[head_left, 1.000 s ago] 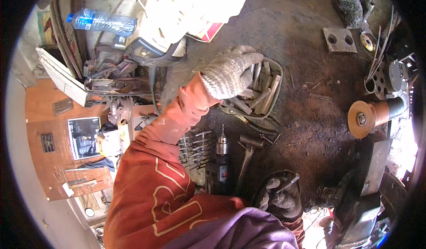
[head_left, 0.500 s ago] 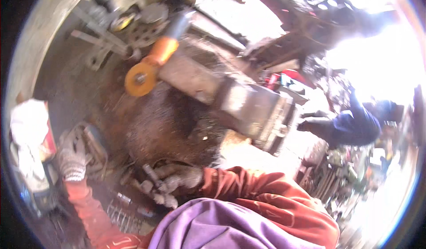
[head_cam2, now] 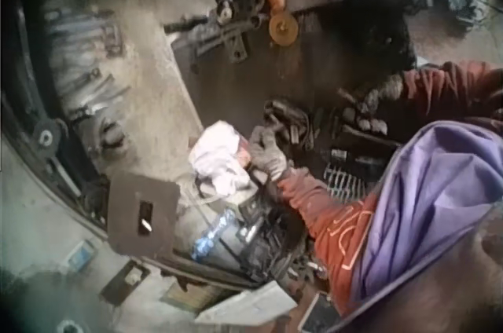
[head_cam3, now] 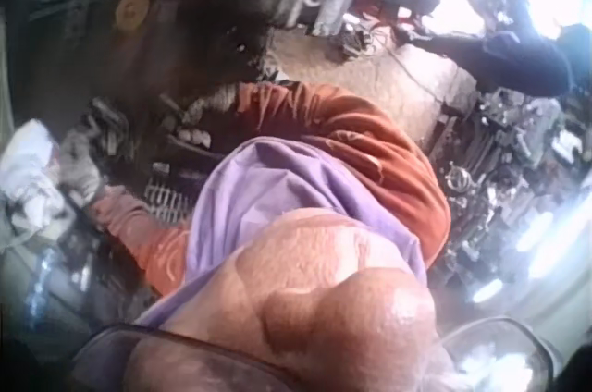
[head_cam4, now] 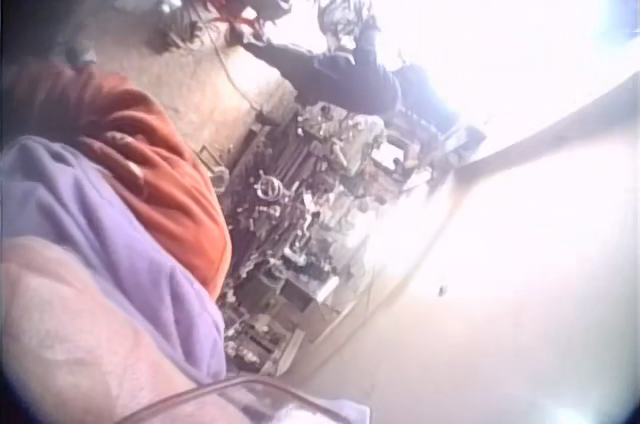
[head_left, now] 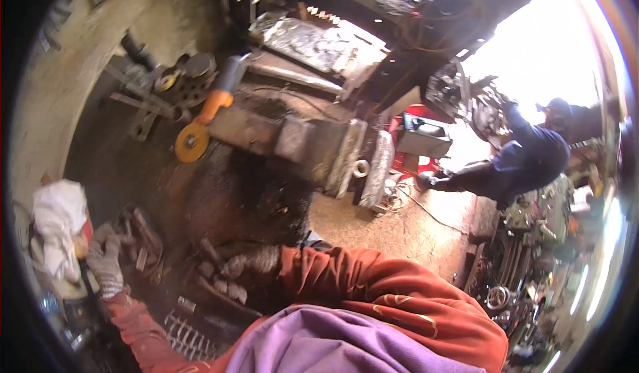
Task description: The person selects metal tap pieces from containers on a workbench, holds them, and walks across the workshop. The person then returns to the workbench, empties metal pieces from a container onto the table, and sorts through them by hand.
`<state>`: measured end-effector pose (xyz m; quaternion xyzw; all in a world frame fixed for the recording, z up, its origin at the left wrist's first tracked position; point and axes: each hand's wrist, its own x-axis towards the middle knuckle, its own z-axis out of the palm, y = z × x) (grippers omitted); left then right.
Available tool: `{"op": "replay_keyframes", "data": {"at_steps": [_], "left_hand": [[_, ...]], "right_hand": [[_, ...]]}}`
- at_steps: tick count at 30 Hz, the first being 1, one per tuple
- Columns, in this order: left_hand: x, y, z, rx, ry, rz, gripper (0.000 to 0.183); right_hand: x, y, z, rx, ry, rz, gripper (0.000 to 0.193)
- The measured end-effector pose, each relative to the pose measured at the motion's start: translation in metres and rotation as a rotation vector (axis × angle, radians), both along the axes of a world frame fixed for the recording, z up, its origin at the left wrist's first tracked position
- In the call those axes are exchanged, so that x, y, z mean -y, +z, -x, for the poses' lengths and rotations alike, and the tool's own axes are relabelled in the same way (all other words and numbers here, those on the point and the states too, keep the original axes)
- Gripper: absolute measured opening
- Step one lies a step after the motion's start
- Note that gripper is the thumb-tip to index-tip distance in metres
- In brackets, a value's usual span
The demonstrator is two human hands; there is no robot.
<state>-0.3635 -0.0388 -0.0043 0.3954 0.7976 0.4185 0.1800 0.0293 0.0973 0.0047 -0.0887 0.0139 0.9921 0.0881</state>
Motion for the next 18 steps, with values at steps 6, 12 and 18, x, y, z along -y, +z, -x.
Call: {"op": "replay_keyframes", "data": {"at_steps": [6, 12, 18], "left_hand": [[-0.038, 0.094, -0.110, 0.436, 0.004, -0.304, 0.025], [-0.052, 0.103, -0.161, 0.638, -0.091, -0.452, 0.023], [-0.054, 0.092, -0.169, 0.667, -0.091, -0.264, 0.015]], "right_hand": [[0.012, -0.019, -0.026, 0.172, 0.033, -0.347, 0.023], [-0.005, 0.014, 0.004, 0.399, -0.042, -0.873, 0.039], [0.005, 0.040, 0.023, 0.316, -0.024, -0.811, 0.047]]}}
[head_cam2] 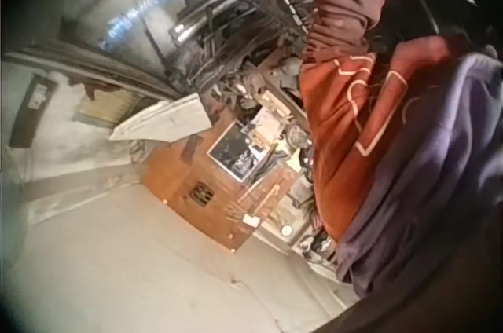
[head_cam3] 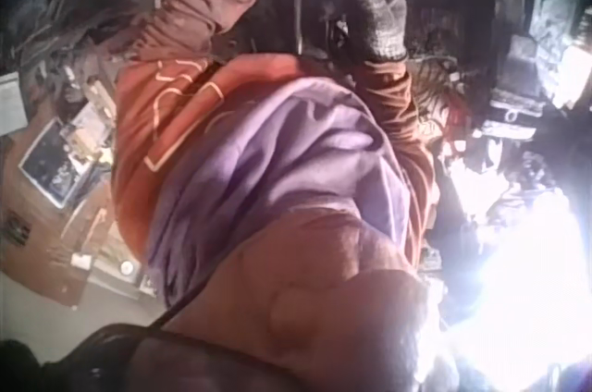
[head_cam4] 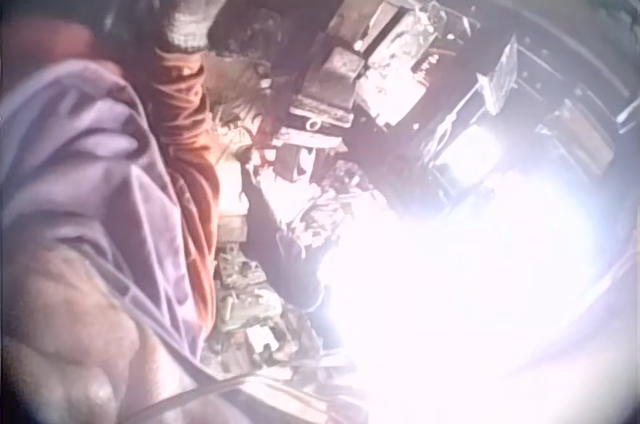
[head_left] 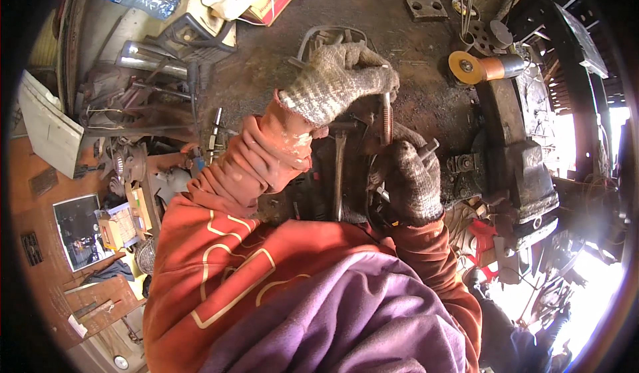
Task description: The person selects metal tap pieces from containers on a workbench, holds them, and walks across the workshop. The person then returns to the workbench, empties metal pieces from a container onto the table, and sorts through them by hand.
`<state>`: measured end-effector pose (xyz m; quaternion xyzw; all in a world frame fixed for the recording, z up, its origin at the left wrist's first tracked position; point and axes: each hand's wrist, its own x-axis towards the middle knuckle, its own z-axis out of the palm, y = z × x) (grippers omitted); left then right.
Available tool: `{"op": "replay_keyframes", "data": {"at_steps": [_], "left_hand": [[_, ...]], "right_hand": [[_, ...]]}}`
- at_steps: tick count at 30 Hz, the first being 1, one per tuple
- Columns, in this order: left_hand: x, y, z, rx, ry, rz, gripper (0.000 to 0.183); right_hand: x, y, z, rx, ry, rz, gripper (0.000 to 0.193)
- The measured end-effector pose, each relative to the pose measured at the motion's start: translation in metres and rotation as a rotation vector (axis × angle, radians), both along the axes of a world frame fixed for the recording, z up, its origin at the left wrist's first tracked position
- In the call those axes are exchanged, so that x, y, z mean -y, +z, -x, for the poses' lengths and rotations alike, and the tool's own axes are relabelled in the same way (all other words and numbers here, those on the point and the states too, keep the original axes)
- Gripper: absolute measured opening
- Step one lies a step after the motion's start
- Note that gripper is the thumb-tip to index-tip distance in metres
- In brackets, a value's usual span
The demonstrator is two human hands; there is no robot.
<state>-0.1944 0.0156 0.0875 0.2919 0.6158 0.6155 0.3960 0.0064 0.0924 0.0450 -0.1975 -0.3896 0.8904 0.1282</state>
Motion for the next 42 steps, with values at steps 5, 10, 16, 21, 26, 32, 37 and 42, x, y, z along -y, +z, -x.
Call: {"op": "replay_keyframes", "data": {"at_steps": [5, 10, 16, 21, 26, 32, 37, 42], "left_hand": [[-0.001, -0.001, -0.007, 0.050, 0.039, 0.021, 0.017], [0.003, -0.008, -0.018, -0.038, -0.093, -0.012, 0.023], [0.041, -0.006, 0.045, -0.448, -0.050, 0.328, 0.024], [0.076, -0.035, 0.114, -0.878, -0.045, 0.580, 0.035], [0.064, -0.070, 0.136, -0.918, -0.007, 0.688, 0.040], [0.038, -0.087, 0.148, -1.033, -0.073, 0.580, 0.037], [0.035, -0.081, 0.152, -0.545, -0.048, 0.615, 0.040], [0.045, -0.093, 0.162, -0.475, -0.002, 0.569, 0.041]], "right_hand": [[0.005, 0.004, 0.000, 0.026, -0.008, 0.090, 0.041], [0.000, -0.004, -0.006, 0.114, 0.047, -0.054, 0.046], [-0.007, -0.031, -0.035, 0.203, 0.180, -0.092, 0.041], [-0.007, -0.042, -0.031, 0.201, 0.101, 0.043, 0.038], [-0.020, -0.037, -0.026, 0.259, 0.216, 0.304, 0.043], [-0.025, -0.045, -0.023, 0.224, 0.241, 0.366, 0.043], [-0.029, -0.043, -0.019, 0.130, 0.262, 0.383, 0.044], [-0.033, -0.054, -0.025, 0.149, 0.322, 0.389, 0.052]]}}
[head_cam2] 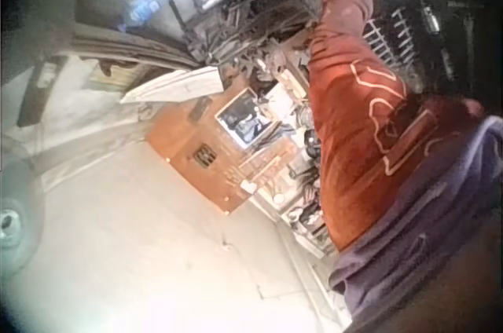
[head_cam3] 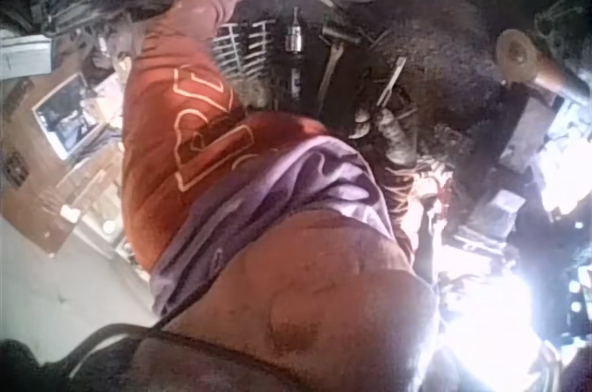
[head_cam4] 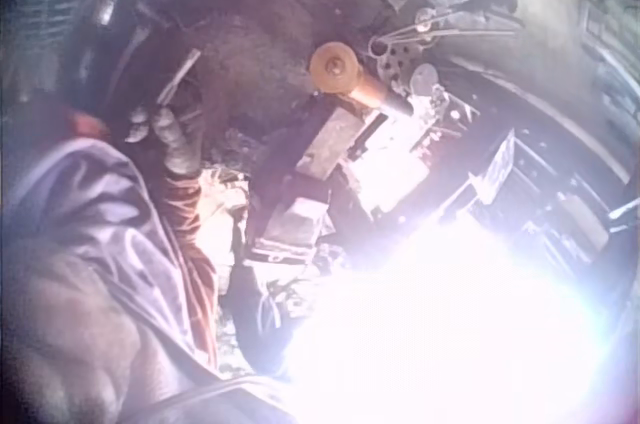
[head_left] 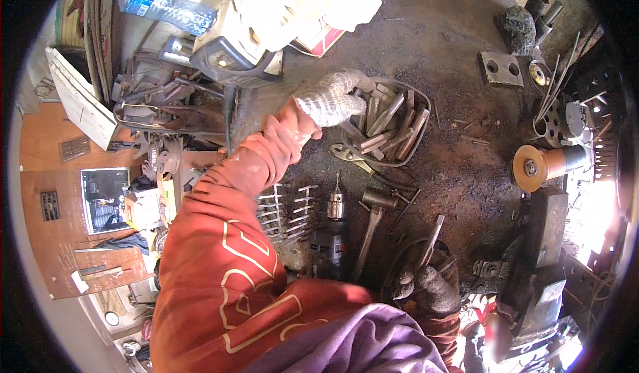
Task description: The person selects metal tap pieces from containers on a workbench, holds them, and walks across the workshop. The person then returns to the workbench, empties metal pieces from a container onto the table, and sorts through them by hand.
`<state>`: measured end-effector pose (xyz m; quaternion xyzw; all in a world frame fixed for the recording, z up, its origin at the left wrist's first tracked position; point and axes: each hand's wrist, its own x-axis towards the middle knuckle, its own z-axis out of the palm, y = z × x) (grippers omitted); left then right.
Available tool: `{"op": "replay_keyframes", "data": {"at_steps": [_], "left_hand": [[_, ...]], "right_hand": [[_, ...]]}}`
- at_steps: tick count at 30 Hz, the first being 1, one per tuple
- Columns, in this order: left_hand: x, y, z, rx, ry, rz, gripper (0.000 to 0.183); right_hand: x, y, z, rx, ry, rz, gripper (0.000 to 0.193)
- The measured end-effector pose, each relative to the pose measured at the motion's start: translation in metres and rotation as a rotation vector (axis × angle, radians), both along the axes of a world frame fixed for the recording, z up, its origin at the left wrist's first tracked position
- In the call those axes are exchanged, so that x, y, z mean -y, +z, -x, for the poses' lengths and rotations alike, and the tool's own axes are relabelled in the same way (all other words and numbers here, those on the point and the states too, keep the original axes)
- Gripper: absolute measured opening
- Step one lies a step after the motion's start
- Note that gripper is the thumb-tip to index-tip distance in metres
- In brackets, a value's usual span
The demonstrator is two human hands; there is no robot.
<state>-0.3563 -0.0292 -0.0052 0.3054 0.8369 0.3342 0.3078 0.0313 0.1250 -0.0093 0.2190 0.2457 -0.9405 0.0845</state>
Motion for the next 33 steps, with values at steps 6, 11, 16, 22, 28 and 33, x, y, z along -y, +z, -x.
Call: {"op": "replay_keyframes", "data": {"at_steps": [6, 11, 16, 22, 28, 33], "left_hand": [[0.006, 0.039, -0.039, -0.149, -0.116, -0.129, 0.038], [0.007, 0.048, -0.050, -0.014, -0.363, -0.203, 0.033], [-0.011, 0.008, -0.018, -0.369, -0.128, -0.311, 0.023], [-0.038, 0.007, -0.005, -0.887, -0.336, 0.170, 0.022], [-0.052, 0.006, 0.003, -1.072, -0.468, 0.313, 0.019], [-0.037, 0.001, 0.015, -0.995, -0.451, 0.280, 0.021]], "right_hand": [[0.002, 0.018, 0.010, 0.109, -0.082, 0.018, 0.051], [-0.001, 0.016, 0.012, 0.041, -0.063, 0.016, 0.050], [0.003, 0.027, 0.011, 0.141, -0.118, 0.000, 0.047], [0.000, 0.021, 0.006, 0.080, -0.078, 0.028, 0.045], [0.001, 0.015, 0.005, -0.025, -0.076, 0.066, 0.042], [0.003, 0.009, -0.006, 0.037, -0.109, 0.090, 0.044]]}}
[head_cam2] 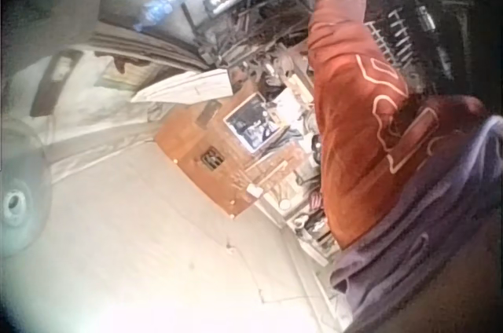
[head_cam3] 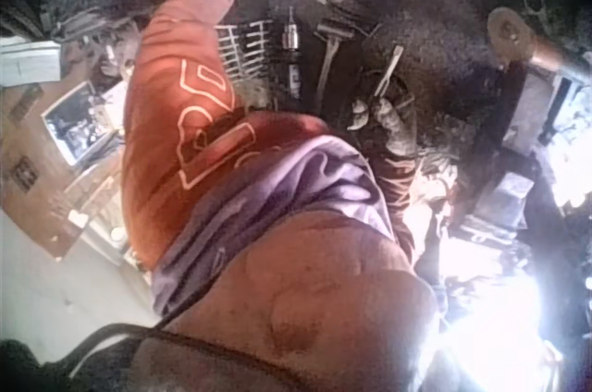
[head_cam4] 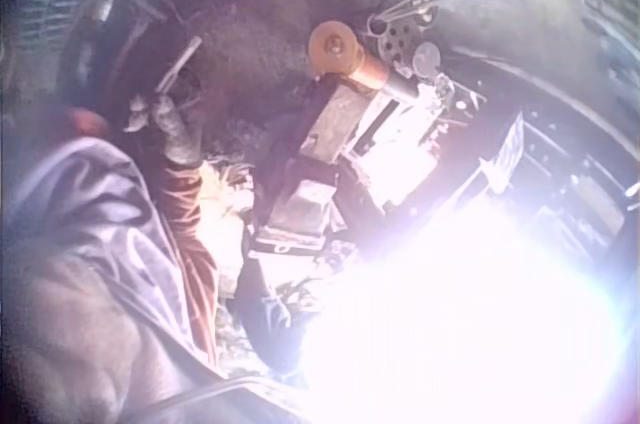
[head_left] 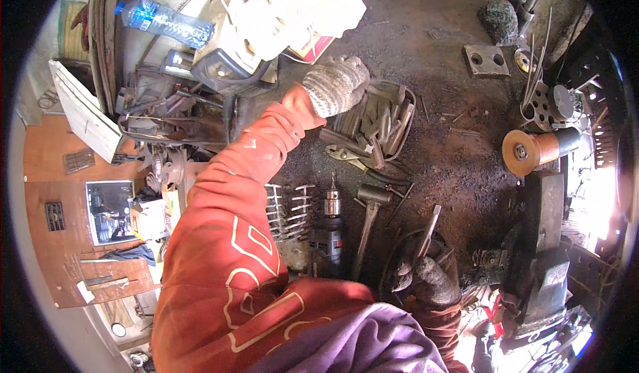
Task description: The person selects metal tap pieces from containers on a workbench, holds them, and walks across the workshop. The person then returns to the workbench, empties metal pieces from a container onto the table, and sorts through them by hand.
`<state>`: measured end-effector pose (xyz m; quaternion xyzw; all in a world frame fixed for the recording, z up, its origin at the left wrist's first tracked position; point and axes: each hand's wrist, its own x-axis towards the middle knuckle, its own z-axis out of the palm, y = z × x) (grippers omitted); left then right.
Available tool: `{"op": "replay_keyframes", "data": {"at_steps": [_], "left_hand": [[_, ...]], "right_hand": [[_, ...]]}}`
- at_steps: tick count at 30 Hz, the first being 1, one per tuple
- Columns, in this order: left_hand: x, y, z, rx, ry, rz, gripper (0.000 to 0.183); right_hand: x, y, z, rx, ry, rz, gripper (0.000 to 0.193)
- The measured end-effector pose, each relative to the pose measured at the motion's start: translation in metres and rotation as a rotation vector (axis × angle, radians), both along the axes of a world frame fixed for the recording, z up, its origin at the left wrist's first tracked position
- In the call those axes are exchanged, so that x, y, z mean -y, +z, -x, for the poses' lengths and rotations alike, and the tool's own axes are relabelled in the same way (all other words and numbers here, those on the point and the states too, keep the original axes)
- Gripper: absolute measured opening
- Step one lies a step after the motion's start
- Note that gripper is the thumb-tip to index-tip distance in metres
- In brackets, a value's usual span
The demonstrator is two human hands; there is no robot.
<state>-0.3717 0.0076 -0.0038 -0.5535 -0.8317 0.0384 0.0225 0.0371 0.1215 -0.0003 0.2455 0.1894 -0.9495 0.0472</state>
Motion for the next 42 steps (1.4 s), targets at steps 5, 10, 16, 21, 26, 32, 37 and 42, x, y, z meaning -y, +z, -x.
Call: {"op": "replay_keyframes", "data": {"at_steps": [5, 10, 16, 21, 26, 32, 37, 42], "left_hand": [[-0.007, 0.008, -0.007, 0.020, -0.117, 0.051, 0.026], [-0.013, 0.007, 0.003, -0.122, -0.211, 0.147, 0.027], [-0.007, 0.034, -0.006, 0.006, -0.064, 0.000, 0.022], [0.016, 0.066, -0.030, 0.694, 0.285, -0.364, 0.013], [0.044, 0.096, -0.045, 0.949, 0.166, -0.616, 0.014], [0.053, 0.122, -0.062, 1.354, 0.168, -0.712, 0.015], [0.054, 0.133, -0.074, 1.426, 0.121, -0.740, 0.015], [0.052, 0.138, -0.080, 1.434, 0.154, -0.742, 0.016]], "right_hand": [[0.001, -0.009, -0.001, -0.056, -0.005, 0.037, 0.050], [0.000, -0.003, 0.001, 0.001, 0.015, -0.016, 0.050], [0.003, 0.005, 0.005, 0.002, -0.001, -0.076, 0.055], [0.009, 0.003, 0.001, -0.033, -0.073, -0.035, 0.048], [0.011, -0.001, -0.008, -0.017, -0.076, 0.007, 0.045], [0.013, 0.009, -0.005, -0.039, -0.085, -0.017, 0.038], [0.014, -0.001, -0.007, -0.072, -0.073, 0.000, 0.035], [0.016, 0.005, -0.008, -0.006, -0.062, 0.047, 0.026]]}}
